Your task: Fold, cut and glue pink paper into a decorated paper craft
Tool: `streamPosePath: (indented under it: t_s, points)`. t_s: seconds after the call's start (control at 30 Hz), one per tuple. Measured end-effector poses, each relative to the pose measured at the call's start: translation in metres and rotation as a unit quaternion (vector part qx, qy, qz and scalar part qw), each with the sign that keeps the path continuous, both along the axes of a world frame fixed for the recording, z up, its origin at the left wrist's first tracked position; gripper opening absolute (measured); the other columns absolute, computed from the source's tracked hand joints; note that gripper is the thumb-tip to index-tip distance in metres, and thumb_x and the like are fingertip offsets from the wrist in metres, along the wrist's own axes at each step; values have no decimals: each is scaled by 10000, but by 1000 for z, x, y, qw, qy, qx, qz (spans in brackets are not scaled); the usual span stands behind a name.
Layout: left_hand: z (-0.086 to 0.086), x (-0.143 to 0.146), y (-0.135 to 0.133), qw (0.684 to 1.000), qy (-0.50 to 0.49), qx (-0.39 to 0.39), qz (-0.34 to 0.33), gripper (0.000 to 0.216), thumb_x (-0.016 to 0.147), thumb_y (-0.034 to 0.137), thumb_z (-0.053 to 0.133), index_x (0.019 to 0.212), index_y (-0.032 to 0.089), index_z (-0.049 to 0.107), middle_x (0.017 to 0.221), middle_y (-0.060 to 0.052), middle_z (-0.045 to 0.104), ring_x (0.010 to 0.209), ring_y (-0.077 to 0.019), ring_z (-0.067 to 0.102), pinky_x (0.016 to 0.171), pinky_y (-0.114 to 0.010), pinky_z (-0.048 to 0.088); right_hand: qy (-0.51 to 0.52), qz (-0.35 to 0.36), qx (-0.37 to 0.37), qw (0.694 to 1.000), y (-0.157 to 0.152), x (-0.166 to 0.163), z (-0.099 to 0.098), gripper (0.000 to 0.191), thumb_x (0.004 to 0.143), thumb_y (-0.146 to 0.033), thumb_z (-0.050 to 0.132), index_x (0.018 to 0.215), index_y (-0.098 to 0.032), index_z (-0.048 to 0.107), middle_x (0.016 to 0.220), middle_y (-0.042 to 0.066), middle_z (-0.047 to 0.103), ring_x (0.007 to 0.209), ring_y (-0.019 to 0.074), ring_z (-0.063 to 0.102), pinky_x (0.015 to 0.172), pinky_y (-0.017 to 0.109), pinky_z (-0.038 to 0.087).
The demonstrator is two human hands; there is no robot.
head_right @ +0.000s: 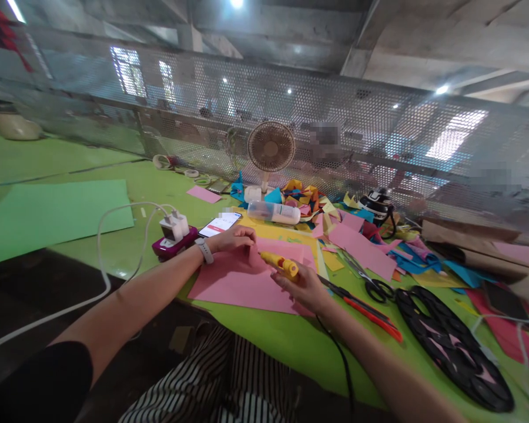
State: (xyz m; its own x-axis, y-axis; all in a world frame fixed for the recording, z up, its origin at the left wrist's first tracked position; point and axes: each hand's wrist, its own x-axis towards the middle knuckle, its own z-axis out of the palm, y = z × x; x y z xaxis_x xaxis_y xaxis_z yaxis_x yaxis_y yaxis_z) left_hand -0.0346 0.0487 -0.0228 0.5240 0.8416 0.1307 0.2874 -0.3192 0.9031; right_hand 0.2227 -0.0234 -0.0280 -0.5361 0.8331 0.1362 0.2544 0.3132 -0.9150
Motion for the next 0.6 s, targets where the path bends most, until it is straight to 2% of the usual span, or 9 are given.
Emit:
streamPosePath:
  t_s: [0.07,0.17,0.27,0.37,0.47,0.53,0.6]
  points:
    - [1,0,0,1000,3,7,5,88,685,196,542,710,134,600,640,6,596,614,-119,539,584,-210,401,1,-3,37,999,-3,7,11,313,766,-457,605,870,-162,609,715,32,592,494,106,505,420,224,430]
    - [2,0,-1,1000,9,5,4,111,695,211,537,733,132,605,668,1,606,636,-124,546,606,-216,409,-43,-30,145,988,-8,26,32,261,789,-422,586,869,-174,597,805,65,605,583,141,540,485,250,451]
    - [3,0,-2,1000,13,-5,0,127,706,226,528,753,131,597,650,-1,602,604,-126,546,586,-224,414,-143,-110,285,941,-15,61,48,251,757,-405,620,877,-188,574,815,68,607,705,189,566,630,295,460]
    - [6,1,-3,1000,16,-7,0,131,708,235,528,750,131,596,642,0,595,598,-127,543,579,-225,412,-239,-208,332,889,-22,113,48,303,716,-460,627,875,-209,566,802,65,616,647,189,570,591,292,441]
    - [8,1,-4,1000,19,-1,5,126,701,240,536,732,134,598,640,5,587,604,-126,534,584,-223,405,-310,-339,283,842,-30,172,38,416,695,-556,583,930,-214,563,915,117,640,748,254,616,647,343,462]
    - [9,1,-3,1000,22,5,8,127,693,246,544,724,137,601,640,9,584,608,-125,525,587,-221,398,-385,-388,212,810,-36,208,27,403,684,-564,579,900,-223,576,937,159,648,800,311,620,648,396,461]
    - [9,0,-2,1000,25,12,12,132,688,255,548,722,141,605,649,9,586,622,-126,521,597,-220,393,-426,-414,181,784,-41,237,15,387,661,-569,592,849,-230,593,929,198,646,800,343,617,625,430,455]
